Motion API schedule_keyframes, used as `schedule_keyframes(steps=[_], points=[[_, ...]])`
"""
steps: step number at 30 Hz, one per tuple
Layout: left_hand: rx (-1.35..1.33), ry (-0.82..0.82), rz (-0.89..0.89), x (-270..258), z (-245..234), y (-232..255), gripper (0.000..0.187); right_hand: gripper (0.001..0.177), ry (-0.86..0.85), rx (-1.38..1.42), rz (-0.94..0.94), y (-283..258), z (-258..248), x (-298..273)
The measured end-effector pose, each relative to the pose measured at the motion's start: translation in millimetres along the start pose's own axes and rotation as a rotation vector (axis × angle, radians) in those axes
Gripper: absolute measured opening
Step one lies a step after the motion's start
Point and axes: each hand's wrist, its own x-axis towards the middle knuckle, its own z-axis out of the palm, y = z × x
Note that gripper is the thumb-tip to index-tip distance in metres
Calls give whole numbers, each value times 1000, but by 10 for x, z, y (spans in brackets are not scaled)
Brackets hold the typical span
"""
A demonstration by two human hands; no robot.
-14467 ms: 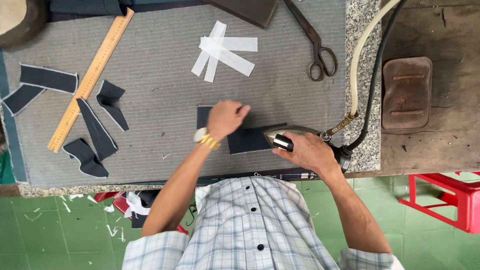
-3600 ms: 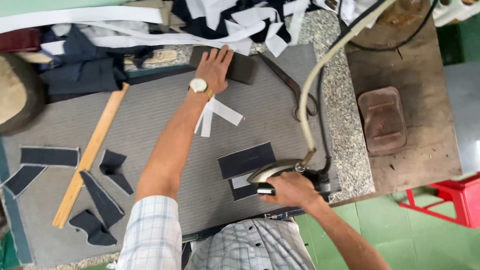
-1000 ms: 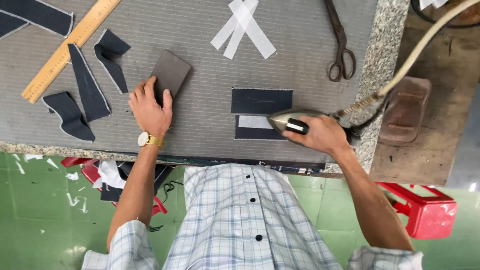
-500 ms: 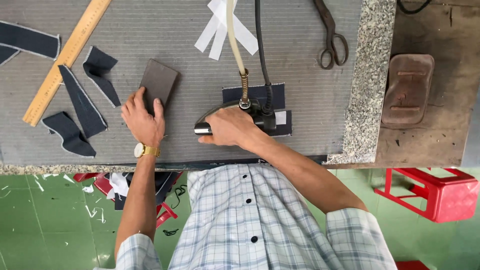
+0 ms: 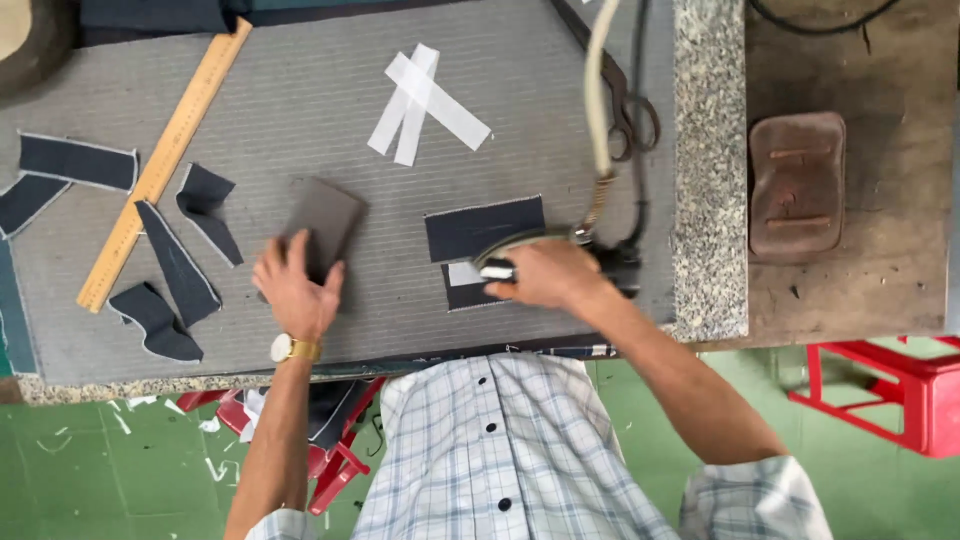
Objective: The person irons a dark fabric piece on a worktable, then places white strips on it and irons again. They measure the fabric with a ruler and mark it with a pen, then trim the edges with scissors. The person repeats the process with additional fabric pieces.
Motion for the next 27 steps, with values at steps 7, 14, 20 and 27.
schedule_keyframes(steps=[7,14,20,27], points=[[-349,-208,413,6,206,1138,60,53,104,61,179,759,37,-285],[-455,-324,640,-95,612,1812,68,53,311,104,312,1398,180,-364],[-453,-330,635,-131,666,1787,69,59,379,200,362,1466,248,-356],[-276,-158,190,124,14,987,49,63,425,233,419,1496,279,-329]])
